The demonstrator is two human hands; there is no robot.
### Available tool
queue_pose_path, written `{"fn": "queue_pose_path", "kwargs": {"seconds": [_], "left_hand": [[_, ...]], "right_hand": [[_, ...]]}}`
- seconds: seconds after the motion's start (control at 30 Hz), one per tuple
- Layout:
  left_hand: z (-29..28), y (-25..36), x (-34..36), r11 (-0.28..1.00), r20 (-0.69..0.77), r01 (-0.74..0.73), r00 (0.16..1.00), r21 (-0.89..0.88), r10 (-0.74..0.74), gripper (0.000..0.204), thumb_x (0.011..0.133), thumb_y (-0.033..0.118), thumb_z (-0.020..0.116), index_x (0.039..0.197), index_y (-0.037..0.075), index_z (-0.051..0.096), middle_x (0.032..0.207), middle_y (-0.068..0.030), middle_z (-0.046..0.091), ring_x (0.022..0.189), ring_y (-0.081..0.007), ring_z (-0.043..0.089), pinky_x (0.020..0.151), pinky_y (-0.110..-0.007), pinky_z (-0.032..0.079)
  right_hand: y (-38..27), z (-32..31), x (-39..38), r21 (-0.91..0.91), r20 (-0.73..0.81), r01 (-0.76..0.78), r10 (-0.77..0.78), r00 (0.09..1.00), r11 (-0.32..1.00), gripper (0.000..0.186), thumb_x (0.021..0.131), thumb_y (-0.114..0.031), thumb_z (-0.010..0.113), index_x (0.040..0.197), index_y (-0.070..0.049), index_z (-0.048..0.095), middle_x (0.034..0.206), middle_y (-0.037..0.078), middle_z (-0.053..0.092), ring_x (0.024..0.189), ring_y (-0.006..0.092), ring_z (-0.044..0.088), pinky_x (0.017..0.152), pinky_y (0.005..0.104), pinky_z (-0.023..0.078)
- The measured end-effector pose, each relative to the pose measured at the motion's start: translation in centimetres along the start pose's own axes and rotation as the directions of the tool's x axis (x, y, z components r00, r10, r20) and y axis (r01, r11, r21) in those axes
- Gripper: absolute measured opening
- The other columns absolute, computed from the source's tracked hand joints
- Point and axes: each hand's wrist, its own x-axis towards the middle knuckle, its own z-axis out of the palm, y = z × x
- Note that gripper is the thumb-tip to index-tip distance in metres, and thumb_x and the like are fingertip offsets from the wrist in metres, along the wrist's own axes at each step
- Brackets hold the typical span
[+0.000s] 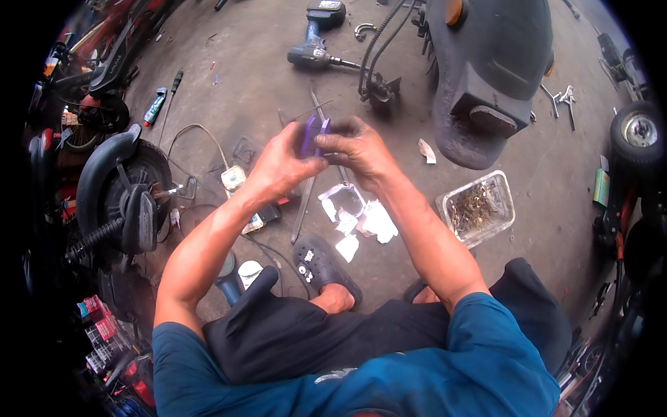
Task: The person compresses the pistons inside a brake caliper using a metal bar, places new brake pads into the caliper, and inserts the retaining pin using a tool.
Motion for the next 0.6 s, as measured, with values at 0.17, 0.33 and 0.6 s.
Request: {"fn": "queue_pose_path", "kwargs": {"seconds": [0.17, 0.33, 0.6], "left_hand": [[1.8, -1.5, -0.3, 0.966, -0.249, -0.004, 0.966, 0.257, 0.07, 0.035, 0.076, 0.017, 0.066, 0.106, 0.001, 0.059, 0.091, -0.0143, 0.065, 0.083, -0.0199, 0.063, 0.075, -0.033, 0.049], [2.2, -2.5, -0.3, 0.98, -0.299, 0.028, 0.954, 0.196, 0.033, 0.032, 0.078, 0.012, 0.064, 0.107, 0.0, 0.059, 0.092, -0.0121, 0.066, 0.084, -0.016, 0.062, 0.074, -0.03, 0.049], [1.5, -3.4, -0.3, 0.904, -0.094, 0.001, 0.995, -0.427, -0.045, 0.032, 0.081, 0.007, 0.066, 0.11, -0.004, 0.059, 0.101, -0.008, 0.064, 0.089, -0.0142, 0.06, 0.078, -0.028, 0.049]], "right_hand": [[1.4, 0.2, 0.4, 0.018, 0.011, 0.001, -0.001, 1.0, 1.0, 0.043, 0.072, -0.009, 0.078, 0.104, 0.001, 0.051, 0.101, 0.012, 0.056, 0.093, 0.0216, 0.06, 0.078, 0.0339, 0.055], [2.5, -0.7, 0.8, 0.112, 0.059, -0.002, -0.004, 0.998, 0.994, 0.047, 0.074, -0.015, 0.078, 0.11, 0.001, 0.051, 0.105, 0.011, 0.057, 0.092, 0.0197, 0.061, 0.078, 0.0346, 0.054], [2.3, -1.1, 0.8, -0.081, 0.12, 0.108, -0.098, 0.988, 0.991, 0.044, 0.079, -0.02, 0.074, 0.112, 0.004, 0.057, 0.095, 0.01, 0.063, 0.083, 0.0161, 0.061, 0.073, 0.0285, 0.05]]}}
